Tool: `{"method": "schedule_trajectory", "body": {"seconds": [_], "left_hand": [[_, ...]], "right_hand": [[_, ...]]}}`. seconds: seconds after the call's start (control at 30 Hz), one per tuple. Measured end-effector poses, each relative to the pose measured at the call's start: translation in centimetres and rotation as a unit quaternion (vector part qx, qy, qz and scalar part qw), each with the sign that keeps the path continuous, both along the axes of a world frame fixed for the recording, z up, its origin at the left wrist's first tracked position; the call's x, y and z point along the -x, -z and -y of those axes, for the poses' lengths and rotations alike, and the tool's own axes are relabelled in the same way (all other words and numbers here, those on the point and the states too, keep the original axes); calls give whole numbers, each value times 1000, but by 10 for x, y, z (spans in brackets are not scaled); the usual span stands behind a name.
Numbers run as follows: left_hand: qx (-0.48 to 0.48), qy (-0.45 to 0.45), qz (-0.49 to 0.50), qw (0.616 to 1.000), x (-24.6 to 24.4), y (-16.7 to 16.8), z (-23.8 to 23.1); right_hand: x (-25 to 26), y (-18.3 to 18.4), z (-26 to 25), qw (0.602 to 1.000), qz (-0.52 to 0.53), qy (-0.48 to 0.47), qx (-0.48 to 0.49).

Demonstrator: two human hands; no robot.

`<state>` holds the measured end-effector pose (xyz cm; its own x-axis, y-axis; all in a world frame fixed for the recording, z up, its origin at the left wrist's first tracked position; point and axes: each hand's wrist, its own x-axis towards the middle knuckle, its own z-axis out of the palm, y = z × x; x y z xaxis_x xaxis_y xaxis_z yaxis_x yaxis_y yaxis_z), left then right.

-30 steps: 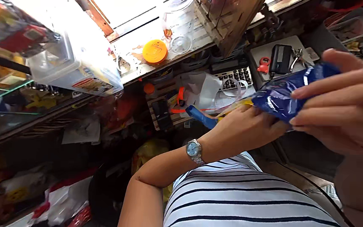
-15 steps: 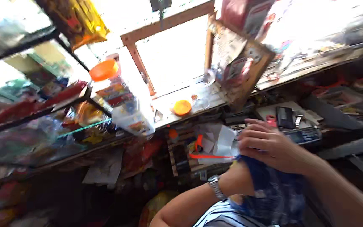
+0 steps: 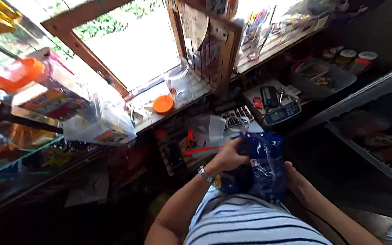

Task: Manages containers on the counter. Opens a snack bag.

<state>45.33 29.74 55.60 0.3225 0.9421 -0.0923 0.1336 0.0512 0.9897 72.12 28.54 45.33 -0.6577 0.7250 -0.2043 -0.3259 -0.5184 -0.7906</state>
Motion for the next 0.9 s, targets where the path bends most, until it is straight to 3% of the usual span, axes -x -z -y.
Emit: {"method": "schedule_trajectory", "body": {"seconds": [0.13,0.27,0.4,0.5,0.67,0.77,0.9], "left_hand": [[-20,-137,38,990,-15,-2,7],[-118,-206,-35,971,-9,-23,21],[-47,-254,47,965,32,-39,37],[69,-320,180,928,73,-13,46],[91,-458,273,841,129,64,13],[153,-560,251,774,139,103,-27],[151,-622,155,753,133,132,-64]], "right_hand": [[0,21,-17,985,-129,-27,-108],[17,45,-39,980,-172,-71,-69],[30,56,-42,971,-222,-91,-6],[36,59,-41,974,-211,-73,39],[44,80,-47,959,-260,-85,71],[48,79,-50,951,-283,-97,80],[44,78,-52,951,-279,-109,79]]}}
